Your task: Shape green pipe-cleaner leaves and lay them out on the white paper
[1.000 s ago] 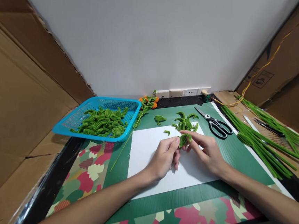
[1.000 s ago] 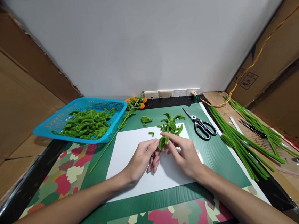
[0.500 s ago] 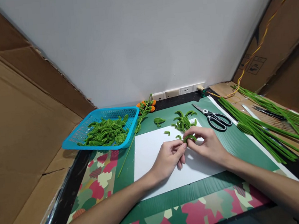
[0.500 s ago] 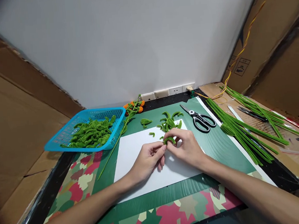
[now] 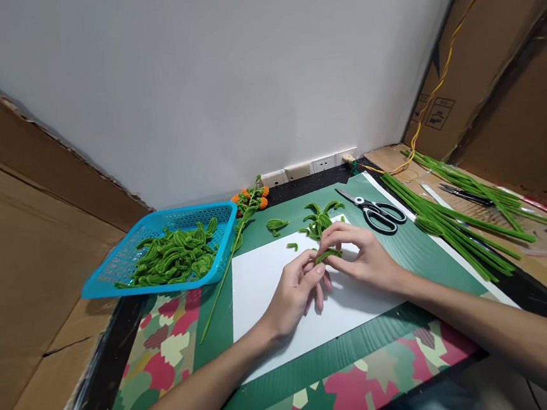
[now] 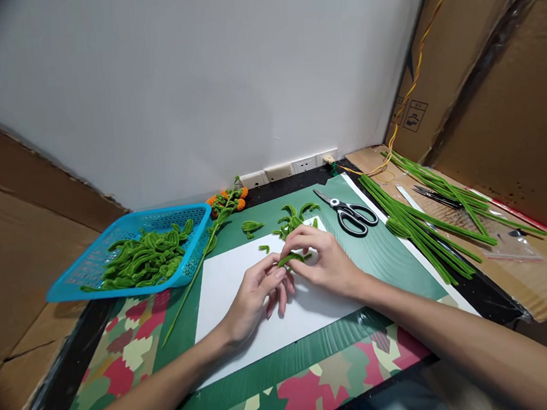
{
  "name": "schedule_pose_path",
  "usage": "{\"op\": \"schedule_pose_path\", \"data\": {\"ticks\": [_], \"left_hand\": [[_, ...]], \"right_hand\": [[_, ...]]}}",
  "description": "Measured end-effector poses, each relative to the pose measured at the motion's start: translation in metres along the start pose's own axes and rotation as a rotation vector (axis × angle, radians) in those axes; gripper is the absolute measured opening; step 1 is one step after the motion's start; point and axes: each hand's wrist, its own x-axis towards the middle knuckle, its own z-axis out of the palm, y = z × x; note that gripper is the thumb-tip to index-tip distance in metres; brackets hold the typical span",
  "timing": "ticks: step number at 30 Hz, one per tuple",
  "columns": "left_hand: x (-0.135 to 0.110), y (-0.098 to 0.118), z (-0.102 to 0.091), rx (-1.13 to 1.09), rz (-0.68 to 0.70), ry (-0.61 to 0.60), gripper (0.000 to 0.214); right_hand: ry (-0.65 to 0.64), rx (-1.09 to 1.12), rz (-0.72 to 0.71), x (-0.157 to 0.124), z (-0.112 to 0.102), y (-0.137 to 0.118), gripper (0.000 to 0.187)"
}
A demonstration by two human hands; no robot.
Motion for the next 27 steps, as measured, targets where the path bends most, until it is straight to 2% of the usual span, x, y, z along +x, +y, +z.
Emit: {"op": "schedule_pose_path", "data": {"ticks": [6, 11, 19, 27], "left_hand": [[0.002, -0.005, 0.0, -0.011, 0.03, 0.017, 0.035], [0.002, -0.007, 0.0, -0.034, 0.049, 0.033, 0.031], [0.0, -0.005, 0.0, 0.012, 0.021, -0.009, 0.031], [0.0, -0.007, -0.001, 0.031, 0.005, -0.003, 0.03]], "right_hand": [[-0.001, -0.15, -0.056, 0.002, -0.007, 0.005, 0.018], [0.032, -0.181, -0.036, 0.003, -0.01, 0.011, 0.015], [0.001, -0.134, 0.071, 0.003, -0.007, 0.007, 0.017], [0.094, -0.178, 0.165, 0.007, -0.016, 0.018, 0.018]]}}
